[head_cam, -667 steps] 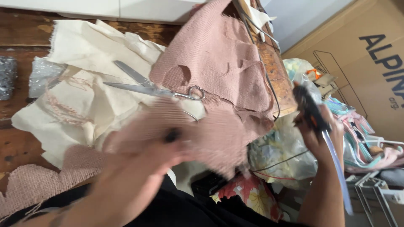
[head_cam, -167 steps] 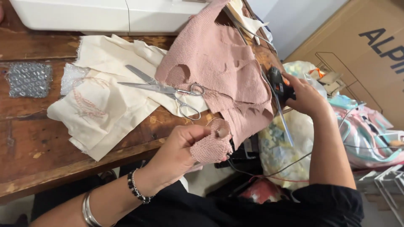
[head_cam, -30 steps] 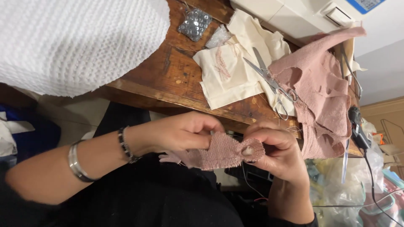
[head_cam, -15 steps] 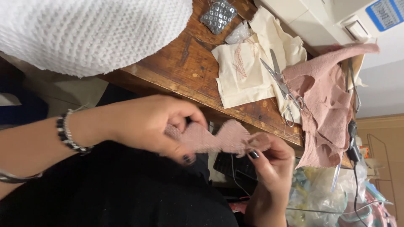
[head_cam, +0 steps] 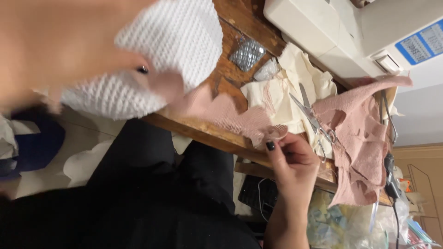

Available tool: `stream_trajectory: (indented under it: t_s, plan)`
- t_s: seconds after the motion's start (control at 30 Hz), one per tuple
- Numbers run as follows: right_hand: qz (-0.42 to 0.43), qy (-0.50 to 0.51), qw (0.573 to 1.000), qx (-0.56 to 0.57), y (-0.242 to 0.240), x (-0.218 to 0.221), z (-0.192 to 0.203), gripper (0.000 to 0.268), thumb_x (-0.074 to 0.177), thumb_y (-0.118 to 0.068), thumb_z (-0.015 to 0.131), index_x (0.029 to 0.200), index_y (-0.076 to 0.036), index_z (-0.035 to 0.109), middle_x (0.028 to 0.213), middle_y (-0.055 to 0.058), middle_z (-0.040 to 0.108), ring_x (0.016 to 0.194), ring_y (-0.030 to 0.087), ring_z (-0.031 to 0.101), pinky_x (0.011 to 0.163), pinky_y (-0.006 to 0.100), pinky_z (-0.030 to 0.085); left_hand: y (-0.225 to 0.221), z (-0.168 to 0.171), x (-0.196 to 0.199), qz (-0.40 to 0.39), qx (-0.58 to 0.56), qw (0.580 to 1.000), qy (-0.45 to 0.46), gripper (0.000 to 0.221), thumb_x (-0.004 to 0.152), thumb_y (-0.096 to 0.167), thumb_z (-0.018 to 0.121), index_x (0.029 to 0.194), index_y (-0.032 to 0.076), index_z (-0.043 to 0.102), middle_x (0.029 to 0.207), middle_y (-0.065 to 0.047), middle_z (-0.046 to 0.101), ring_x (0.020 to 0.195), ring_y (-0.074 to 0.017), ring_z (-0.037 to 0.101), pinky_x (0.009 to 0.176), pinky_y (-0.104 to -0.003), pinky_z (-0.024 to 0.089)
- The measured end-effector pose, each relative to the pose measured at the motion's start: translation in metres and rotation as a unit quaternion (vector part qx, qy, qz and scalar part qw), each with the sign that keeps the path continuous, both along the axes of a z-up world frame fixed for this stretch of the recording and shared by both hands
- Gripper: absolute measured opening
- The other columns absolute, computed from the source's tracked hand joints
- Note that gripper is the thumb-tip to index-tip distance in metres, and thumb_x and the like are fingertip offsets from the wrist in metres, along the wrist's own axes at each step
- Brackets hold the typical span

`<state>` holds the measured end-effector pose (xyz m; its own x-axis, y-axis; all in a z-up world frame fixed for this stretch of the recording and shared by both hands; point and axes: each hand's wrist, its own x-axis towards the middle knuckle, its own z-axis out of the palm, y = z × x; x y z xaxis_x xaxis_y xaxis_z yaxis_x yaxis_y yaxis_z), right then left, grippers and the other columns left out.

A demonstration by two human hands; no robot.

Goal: Attaching decorative fabric trim to a heart-shaped pillow base using a hot glue gun

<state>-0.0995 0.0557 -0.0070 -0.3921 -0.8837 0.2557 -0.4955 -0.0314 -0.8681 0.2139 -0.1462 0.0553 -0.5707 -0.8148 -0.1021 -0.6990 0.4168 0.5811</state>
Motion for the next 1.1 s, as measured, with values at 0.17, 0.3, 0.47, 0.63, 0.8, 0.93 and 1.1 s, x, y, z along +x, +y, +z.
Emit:
stream_trajectory:
  t_s: [0.17,0.3,0.47,0.63,0.8,0.93,1.1]
  plan:
    - [-0.061,0.001,0.998,0.024,-0.001,0.002,-0.016,0.007,0.091,-0.006,0.075,0.095,-0.006,0.069,0.083,0.0,0.068,0.077,0.005,0.06,0.072,0.017,0.047,0.1,-0.059,-0.032,-0.122,0.084,0.941,0.304,0.029,0.093,0.033,0.064,0.114,0.023,0.081,0.109,0.005,0.087,0.095,-0.011,0.083,0.081,-0.031,0.061]
    - [-0.072,-0.079,0.994,0.013,0.013,0.012,-0.016,0.012,0.091,-0.008,0.073,0.099,0.0,0.069,0.09,0.007,0.074,0.081,0.009,0.067,0.078,0.019,0.053,0.132,-0.109,-0.086,-0.091,0.461,0.748,0.469,0.051,0.098,0.037,0.052,0.137,0.008,0.064,0.118,-0.012,0.08,0.098,-0.0182,0.083,0.084,-0.024,0.064]
    - [-0.045,-0.167,0.985,-0.016,0.034,0.018,-0.029,0.016,0.091,-0.012,0.074,0.1,0.002,0.071,0.096,0.01,0.074,0.084,0.014,0.066,0.086,0.024,0.052,0.134,-0.118,-0.103,0.0,0.514,0.612,0.601,0.034,0.095,0.022,0.065,0.109,-0.008,0.07,0.105,-0.018,0.077,0.108,-0.0303,0.079,0.097,-0.036,0.065]
    - [-0.037,-0.135,0.99,0.014,0.034,0.033,-0.033,0.023,0.095,-0.024,0.07,0.087,-0.002,0.066,0.075,0.006,0.069,0.07,0.012,0.062,0.07,0.023,0.05,0.131,-0.115,-0.11,0.04,0.467,0.694,0.546,0.021,0.091,0.016,0.071,0.093,-0.004,0.078,0.089,-0.012,0.083,0.087,-0.0146,0.079,0.083,-0.025,0.066]
    - [-0.026,-0.154,0.988,0.008,0.031,0.033,-0.037,0.023,0.096,-0.023,0.07,0.087,-0.002,0.067,0.074,0.007,0.068,0.069,0.013,0.062,0.068,0.025,0.052,0.132,-0.116,-0.112,0.018,0.423,0.699,0.576,0.02,0.092,0.015,0.072,0.093,-0.003,0.078,0.091,-0.01,0.082,0.086,-0.0116,0.075,0.077,-0.023,0.061]
    - [-0.012,-0.17,0.985,-0.002,0.031,0.031,-0.042,0.022,0.096,-0.022,0.07,0.087,-0.002,0.067,0.074,0.006,0.066,0.069,0.013,0.059,0.068,0.024,0.049,0.135,-0.118,-0.113,0.026,0.376,0.742,0.554,0.026,0.094,0.018,0.074,0.072,0.003,0.071,0.068,0.004,0.067,0.067,-0.0007,0.053,0.054,-0.021,0.043]
    - [-0.062,-0.207,0.976,-0.037,0.037,0.027,-0.058,0.025,0.094,-0.024,0.074,0.095,-0.001,0.067,0.071,0.006,0.064,0.062,0.01,0.056,0.06,0.022,0.05,0.131,-0.118,-0.111,0.018,0.272,0.807,0.524,0.022,0.094,0.02,0.07,0.079,0.004,0.075,0.073,0.0,0.074,0.068,-0.004,0.061,0.056,-0.024,0.047]
